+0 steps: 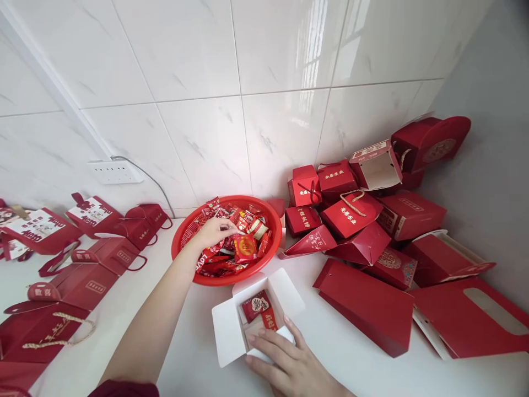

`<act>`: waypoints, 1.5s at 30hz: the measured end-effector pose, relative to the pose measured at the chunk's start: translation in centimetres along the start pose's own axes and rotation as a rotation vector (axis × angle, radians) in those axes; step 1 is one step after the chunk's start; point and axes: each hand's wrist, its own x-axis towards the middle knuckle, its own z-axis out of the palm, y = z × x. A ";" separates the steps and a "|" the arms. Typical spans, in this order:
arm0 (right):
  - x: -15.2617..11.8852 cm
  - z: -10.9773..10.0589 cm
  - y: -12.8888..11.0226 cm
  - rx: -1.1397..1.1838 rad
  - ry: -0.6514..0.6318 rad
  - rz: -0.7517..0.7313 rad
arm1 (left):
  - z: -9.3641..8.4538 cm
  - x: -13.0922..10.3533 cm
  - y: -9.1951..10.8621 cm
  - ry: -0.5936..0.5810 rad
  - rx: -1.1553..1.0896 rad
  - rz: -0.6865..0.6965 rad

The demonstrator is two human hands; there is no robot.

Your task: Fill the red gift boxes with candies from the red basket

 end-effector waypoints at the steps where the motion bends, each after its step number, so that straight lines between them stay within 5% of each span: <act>1: 0.1 -0.1 0.0 0.005 -0.004 0.000 | -0.2 -0.2 0.0 0.053 -0.044 0.012; 6: 0.5 -0.6 0.0 0.013 0.003 0.015 | -0.6 -0.5 -0.3 0.287 -0.144 0.053; 11: 0.5 -0.6 0.2 0.031 0.010 0.023 | -0.5 0.0 -1.0 0.482 0.032 0.045; 19: 0.3 -0.5 -0.1 0.081 -0.026 0.038 | 0.4 0.9 -2.7 0.215 0.346 -0.050; 32: -0.2 -0.7 -0.6 0.165 -0.135 0.130 | 1.0 -1.0 1.5 0.316 0.306 -0.016; 38: -0.2 -1.1 -0.7 0.156 -0.137 0.125 | 1.5 -4.4 4.4 0.252 0.127 0.055; 43: -0.1 -1.3 -0.7 0.179 -0.136 0.118 | 3.2 -9.2 8.3 0.032 0.032 0.125; 45: -0.1 -1.4 -0.6 0.181 -0.121 0.114 | 4.1 -11.4 9.4 0.058 0.066 0.104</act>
